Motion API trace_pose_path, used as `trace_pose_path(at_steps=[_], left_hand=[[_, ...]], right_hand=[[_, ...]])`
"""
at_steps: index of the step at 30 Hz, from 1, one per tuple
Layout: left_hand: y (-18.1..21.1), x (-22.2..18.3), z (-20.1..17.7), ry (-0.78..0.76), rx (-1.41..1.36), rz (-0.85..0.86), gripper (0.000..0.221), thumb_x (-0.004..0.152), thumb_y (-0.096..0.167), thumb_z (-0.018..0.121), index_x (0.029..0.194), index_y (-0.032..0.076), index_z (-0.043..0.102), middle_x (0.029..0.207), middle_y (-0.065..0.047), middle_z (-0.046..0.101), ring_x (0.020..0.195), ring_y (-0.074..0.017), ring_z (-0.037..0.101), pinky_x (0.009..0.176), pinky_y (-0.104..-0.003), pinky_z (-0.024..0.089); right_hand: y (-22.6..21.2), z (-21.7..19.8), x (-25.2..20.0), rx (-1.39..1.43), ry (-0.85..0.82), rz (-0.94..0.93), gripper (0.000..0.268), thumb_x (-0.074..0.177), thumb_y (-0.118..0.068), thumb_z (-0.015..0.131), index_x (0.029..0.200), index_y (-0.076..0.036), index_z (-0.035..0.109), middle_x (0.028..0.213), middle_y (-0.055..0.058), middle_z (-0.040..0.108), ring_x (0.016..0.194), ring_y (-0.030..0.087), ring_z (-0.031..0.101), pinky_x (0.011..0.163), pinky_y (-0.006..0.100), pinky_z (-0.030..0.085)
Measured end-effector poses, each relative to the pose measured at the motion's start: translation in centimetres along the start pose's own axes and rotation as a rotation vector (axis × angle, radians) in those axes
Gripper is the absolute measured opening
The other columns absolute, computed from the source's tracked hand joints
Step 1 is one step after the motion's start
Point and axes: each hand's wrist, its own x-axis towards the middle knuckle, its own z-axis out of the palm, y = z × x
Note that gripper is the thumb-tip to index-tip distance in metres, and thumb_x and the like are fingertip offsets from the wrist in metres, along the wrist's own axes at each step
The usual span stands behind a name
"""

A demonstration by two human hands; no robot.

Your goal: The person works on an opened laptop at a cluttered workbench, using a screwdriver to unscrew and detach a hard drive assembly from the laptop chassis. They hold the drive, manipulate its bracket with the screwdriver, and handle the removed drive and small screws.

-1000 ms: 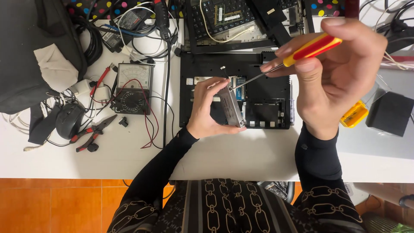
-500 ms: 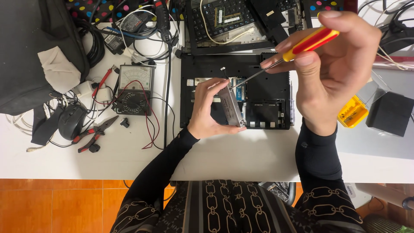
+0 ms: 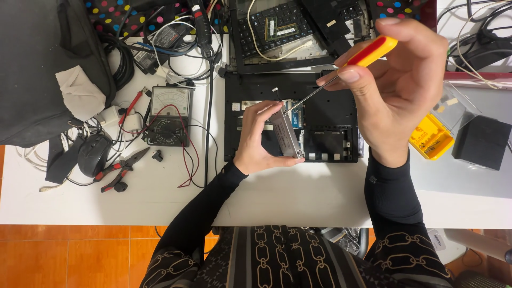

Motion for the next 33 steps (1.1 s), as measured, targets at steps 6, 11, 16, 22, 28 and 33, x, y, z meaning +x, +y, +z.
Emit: trace_pose_path(at_steps=[6, 11, 16, 22, 28, 33], left_hand=[[0.0, -0.1, 0.1, -0.007, -0.003, -0.002, 0.110, 0.064, 0.042, 0.100, 0.152, 0.011, 0.040, 0.147, -0.012, 0.045, 0.140, -0.0311, 0.043, 0.120, -0.046, 0.041], [0.5, 0.2, -0.1, 0.004, 0.004, -0.002, 0.108, 0.064, 0.040, 0.100, 0.150, 0.011, 0.041, 0.147, -0.012, 0.046, 0.139, -0.0303, 0.045, 0.119, -0.045, 0.042], [1.0, 0.5, -0.2, 0.029, 0.006, -0.008, 0.106, 0.064, 0.037, 0.100, 0.149, 0.010, 0.042, 0.145, -0.012, 0.048, 0.137, -0.0295, 0.047, 0.118, -0.044, 0.043], [0.9, 0.4, 0.1, 0.038, -0.013, 0.005, 0.105, 0.064, 0.034, 0.100, 0.148, 0.010, 0.042, 0.146, -0.012, 0.048, 0.137, -0.0289, 0.048, 0.118, -0.043, 0.044], [1.1, 0.4, 0.2, 0.001, -0.042, -0.023, 0.105, 0.064, 0.032, 0.100, 0.148, 0.009, 0.041, 0.145, -0.013, 0.046, 0.138, -0.0309, 0.047, 0.118, -0.044, 0.044], [1.4, 0.5, 0.2, -0.011, -0.025, -0.042, 0.104, 0.063, 0.031, 0.100, 0.148, 0.009, 0.043, 0.142, -0.013, 0.047, 0.136, -0.0310, 0.047, 0.116, -0.043, 0.044]], right_hand=[[0.1, 0.3, 0.3, 0.022, 0.029, -0.022, 0.045, 0.116, 0.008, 0.073, 0.141, -0.005, 0.038, 0.128, 0.007, 0.049, 0.094, 0.019, 0.066, 0.084, 0.038, 0.061], [-0.1, 0.8, 0.2, 0.010, 0.040, -0.036, 0.051, 0.113, 0.010, 0.078, 0.139, -0.004, 0.036, 0.132, 0.007, 0.044, 0.098, 0.021, 0.067, 0.088, 0.039, 0.064], [-0.8, 1.5, 0.5, -0.004, -0.005, -0.054, 0.048, 0.110, 0.004, 0.075, 0.137, -0.002, 0.036, 0.138, 0.011, 0.044, 0.102, 0.022, 0.072, 0.090, 0.038, 0.064], [-2.5, 2.2, 1.5, -0.111, -0.067, -0.144, 0.045, 0.096, -0.001, 0.080, 0.132, 0.002, 0.052, 0.126, 0.009, 0.047, 0.102, 0.022, 0.069, 0.088, 0.036, 0.062], [-1.4, 1.7, 0.5, -0.170, -0.026, -0.143, 0.024, 0.107, 0.005, 0.079, 0.123, 0.007, 0.062, 0.110, 0.008, 0.054, 0.094, 0.020, 0.073, 0.084, 0.031, 0.064], [-2.7, 2.5, 1.1, -0.113, 0.034, -0.093, 0.020, 0.106, 0.002, 0.071, 0.121, 0.007, 0.058, 0.111, 0.009, 0.049, 0.092, 0.017, 0.068, 0.085, 0.035, 0.064]])
